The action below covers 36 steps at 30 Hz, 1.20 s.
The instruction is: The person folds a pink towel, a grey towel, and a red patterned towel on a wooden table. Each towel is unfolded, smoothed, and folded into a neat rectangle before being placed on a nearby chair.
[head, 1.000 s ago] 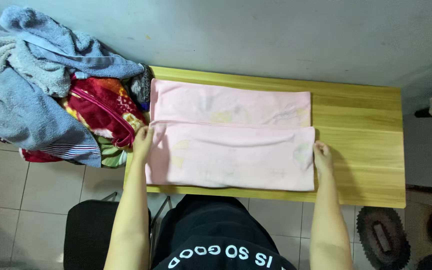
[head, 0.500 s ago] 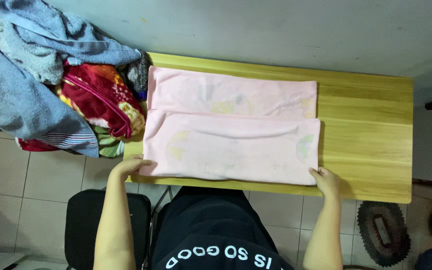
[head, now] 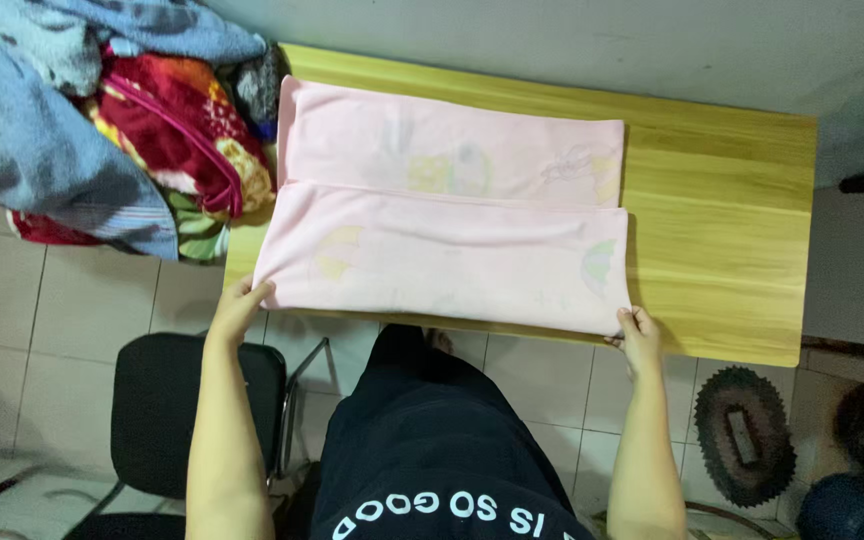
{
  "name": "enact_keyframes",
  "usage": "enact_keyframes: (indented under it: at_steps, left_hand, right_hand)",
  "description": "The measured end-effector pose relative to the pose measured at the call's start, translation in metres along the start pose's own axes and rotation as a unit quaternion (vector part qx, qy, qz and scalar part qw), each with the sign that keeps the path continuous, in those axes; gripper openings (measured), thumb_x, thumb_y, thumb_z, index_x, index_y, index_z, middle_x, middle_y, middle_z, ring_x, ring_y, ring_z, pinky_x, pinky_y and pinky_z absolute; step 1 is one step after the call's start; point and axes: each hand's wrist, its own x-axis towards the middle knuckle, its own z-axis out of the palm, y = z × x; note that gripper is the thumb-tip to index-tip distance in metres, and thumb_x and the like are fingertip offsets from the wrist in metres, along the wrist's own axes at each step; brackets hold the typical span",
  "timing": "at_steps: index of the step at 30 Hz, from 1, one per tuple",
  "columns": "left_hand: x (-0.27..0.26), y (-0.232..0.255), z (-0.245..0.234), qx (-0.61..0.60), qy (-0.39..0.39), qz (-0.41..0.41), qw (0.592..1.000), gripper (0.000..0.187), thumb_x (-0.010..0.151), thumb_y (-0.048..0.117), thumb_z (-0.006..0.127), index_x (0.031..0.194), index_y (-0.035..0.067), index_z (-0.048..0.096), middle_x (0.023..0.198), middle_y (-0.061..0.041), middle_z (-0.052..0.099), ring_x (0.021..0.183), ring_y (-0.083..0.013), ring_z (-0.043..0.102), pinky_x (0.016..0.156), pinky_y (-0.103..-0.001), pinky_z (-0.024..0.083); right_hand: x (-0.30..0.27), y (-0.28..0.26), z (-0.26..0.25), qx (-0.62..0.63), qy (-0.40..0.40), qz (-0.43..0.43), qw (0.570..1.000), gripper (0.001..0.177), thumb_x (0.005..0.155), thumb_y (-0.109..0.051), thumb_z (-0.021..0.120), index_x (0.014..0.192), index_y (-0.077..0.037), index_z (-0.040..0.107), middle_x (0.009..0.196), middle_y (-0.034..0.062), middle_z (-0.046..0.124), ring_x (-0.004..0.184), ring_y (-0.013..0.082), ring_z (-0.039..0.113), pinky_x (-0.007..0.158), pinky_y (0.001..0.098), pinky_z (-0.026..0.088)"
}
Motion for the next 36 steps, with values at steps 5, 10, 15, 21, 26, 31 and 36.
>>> enact_keyframes:
  at_steps: [5, 10, 15, 21, 26, 31, 36]
  left_hand:
    - [-0.026, 0.015, 0.027, 0.207, 0.103, -0.061, 0.971, 0.044, 0.091, 0.027, 0.064, 0.128, 0.003, 0.068, 0.100, -0.017, 0.073, 0.087, -0.0282, 0.067, 0.084, -0.040, 0.053]
    - [-0.035, 0.042, 0.063, 0.402, 0.275, 0.127, 0.864, 0.061, 0.082, 0.021, 0.066, 0.139, 0.000, 0.057, 0.115, -0.021, 0.067, 0.108, -0.0386, 0.062, 0.092, -0.056, 0.043]
    - [-0.002, 0.049, 0.138, 0.374, 0.218, 0.331, 0.839, 0.047, 0.097, 0.031, 0.066, 0.134, 0.005, 0.057, 0.131, -0.023, 0.059, 0.126, -0.0407, 0.052, 0.109, -0.054, 0.040]
    - [0.034, 0.054, 0.213, 0.472, 0.005, 0.328, 0.818, 0.066, 0.094, 0.039, 0.062, 0.152, 0.015, 0.044, 0.157, -0.016, 0.040, 0.150, -0.0397, 0.030, 0.119, -0.067, 0.019]
    - [0.071, 0.060, 0.192, 0.580, 0.038, 0.201, 0.788, 0.072, 0.098, 0.062, 0.043, 0.162, 0.033, 0.026, 0.170, -0.008, 0.018, 0.156, -0.0352, 0.011, 0.113, -0.077, 0.008]
    - [0.100, 0.061, 0.133, 0.570, 0.081, 0.147, 0.804, 0.080, 0.097, 0.073, 0.028, 0.164, 0.030, 0.019, 0.171, -0.009, 0.009, 0.155, -0.0336, 0.003, 0.113, -0.077, 0.003]
    - [0.084, 0.050, 0.107, 0.572, 0.141, 0.134, 0.797, 0.084, 0.099, 0.074, 0.021, 0.167, 0.025, 0.015, 0.173, -0.011, 0.006, 0.160, -0.0310, 0.001, 0.118, -0.075, 0.001]
  right_hand:
    - [-0.010, 0.011, 0.001, -0.094, 0.024, -0.034, 0.995, 0.018, 0.104, -0.020, 0.063, 0.107, -0.002, 0.064, 0.093, 0.0057, 0.067, 0.074, 0.0127, 0.059, 0.065, 0.0293, 0.052]
    - [-0.021, -0.027, 0.020, -0.364, 0.162, -0.152, 0.904, 0.025, 0.098, -0.015, 0.070, 0.121, -0.005, 0.065, 0.112, 0.0089, 0.071, 0.096, 0.0201, 0.065, 0.082, 0.0321, 0.048]
    - [-0.013, -0.066, 0.091, -0.296, 0.068, -0.310, 0.901, 0.032, 0.096, -0.013, 0.065, 0.126, -0.006, 0.061, 0.138, 0.0157, 0.054, 0.129, 0.0319, 0.053, 0.096, 0.0396, 0.054]
    - [0.025, -0.072, 0.178, -0.426, -0.029, -0.404, 0.809, 0.043, 0.096, -0.019, 0.062, 0.139, -0.014, 0.060, 0.152, 0.0125, 0.050, 0.148, 0.0343, 0.038, 0.124, 0.0556, 0.025]
    - [0.047, -0.078, 0.168, -0.589, -0.095, -0.305, 0.743, 0.057, 0.105, -0.043, 0.041, 0.160, -0.030, 0.032, 0.170, 0.0103, 0.016, 0.155, 0.0348, 0.009, 0.122, 0.0612, 0.005]
    - [0.056, -0.086, 0.119, -0.607, -0.039, -0.220, 0.762, 0.064, 0.105, -0.051, 0.036, 0.163, -0.032, 0.018, 0.172, 0.0095, 0.003, 0.156, 0.0345, -0.003, 0.121, 0.0642, -0.001]
    - [0.053, -0.071, 0.102, -0.598, 0.004, -0.217, 0.772, 0.068, 0.105, -0.049, 0.035, 0.165, -0.022, 0.018, 0.172, 0.0158, 0.004, 0.158, 0.0380, -0.002, 0.120, 0.0665, -0.001]
